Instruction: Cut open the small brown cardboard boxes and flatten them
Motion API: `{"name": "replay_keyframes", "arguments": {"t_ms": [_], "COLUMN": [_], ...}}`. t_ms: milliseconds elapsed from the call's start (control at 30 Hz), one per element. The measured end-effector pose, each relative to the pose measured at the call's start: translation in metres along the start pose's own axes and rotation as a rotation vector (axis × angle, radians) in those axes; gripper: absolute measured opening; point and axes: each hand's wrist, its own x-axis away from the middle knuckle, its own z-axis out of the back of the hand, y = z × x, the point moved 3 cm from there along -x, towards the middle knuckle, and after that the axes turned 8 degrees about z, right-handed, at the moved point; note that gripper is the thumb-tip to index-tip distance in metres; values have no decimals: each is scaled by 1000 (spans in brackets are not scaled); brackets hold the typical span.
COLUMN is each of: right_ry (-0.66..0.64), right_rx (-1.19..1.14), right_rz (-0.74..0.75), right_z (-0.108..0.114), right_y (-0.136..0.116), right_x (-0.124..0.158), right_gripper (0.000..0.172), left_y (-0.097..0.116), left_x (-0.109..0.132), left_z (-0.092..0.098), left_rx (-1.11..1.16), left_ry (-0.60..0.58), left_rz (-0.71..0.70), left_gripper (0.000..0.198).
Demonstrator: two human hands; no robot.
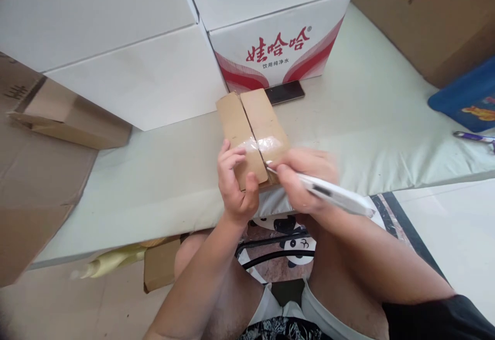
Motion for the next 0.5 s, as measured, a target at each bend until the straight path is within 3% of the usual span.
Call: {"name": "replay_keyframes", "arguments": {"t_ms": [133, 200, 300, 367, 433, 500], "right_ry": [394, 435, 123, -94, -192, -185], "right_rx": [-110, -49, 155, 234, 256, 239], "right_rz": [-146, -182, -221, -230, -238, -276], "right_z": [13, 13, 3, -4, -8, -8], "right_y": [37, 63, 103, 123, 135, 139], "right_x": [6, 5, 3, 5, 7, 7], "right_gripper": [26, 20, 26, 31, 37, 40], "left_y": [-6, -9, -14, -20, -32, -46], "left_x": [0, 1, 0, -5, -13, -23], "left_z": [6, 11, 20, 28, 38, 50], "left_rx": [-29, -6, 116, 227, 331, 424], "left_ry": [11, 13, 29, 120, 253, 376], "left_rz": [-26, 48, 264, 432, 602, 705], "left_gripper": [59, 62, 52, 45, 39, 36]}}
